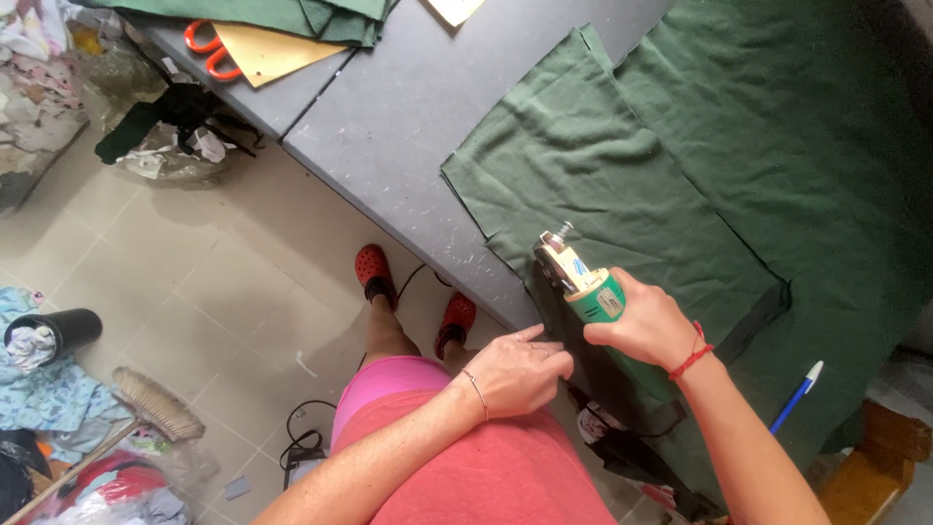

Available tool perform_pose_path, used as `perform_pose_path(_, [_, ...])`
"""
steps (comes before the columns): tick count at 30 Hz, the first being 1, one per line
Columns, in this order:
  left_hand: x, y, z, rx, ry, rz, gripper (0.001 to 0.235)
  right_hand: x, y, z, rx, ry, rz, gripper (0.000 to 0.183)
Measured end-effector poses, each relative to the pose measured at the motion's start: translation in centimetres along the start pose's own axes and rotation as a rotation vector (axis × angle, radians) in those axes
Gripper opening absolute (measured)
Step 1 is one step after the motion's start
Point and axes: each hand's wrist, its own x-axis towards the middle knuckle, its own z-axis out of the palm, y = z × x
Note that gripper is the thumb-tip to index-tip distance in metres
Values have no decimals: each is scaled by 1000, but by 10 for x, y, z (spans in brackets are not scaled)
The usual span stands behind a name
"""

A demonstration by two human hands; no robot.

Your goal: Cutting green fabric using an electric rotary cutter and marking it with a pen according to patterns.

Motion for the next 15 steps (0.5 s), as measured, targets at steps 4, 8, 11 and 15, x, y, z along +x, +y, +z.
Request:
perform_pose_path(4, [-1, 5, -14, -57, -117, -42, 13, 3, -22, -8, 16, -1, 21, 66])
perform_pose_path(8, [0, 6, -25, -73, -154, -81, 13, 6, -43, -14, 2, -11, 12, 64])
perform_pose_path(11, [1, 7, -30, -70, -155, -87, 12, 10, -57, -19, 2, -2, 4, 64])
perform_pose_path(15, [9, 15, -49, -38, -213, -119, 16, -5, -97, -39, 16, -16, -6, 37])
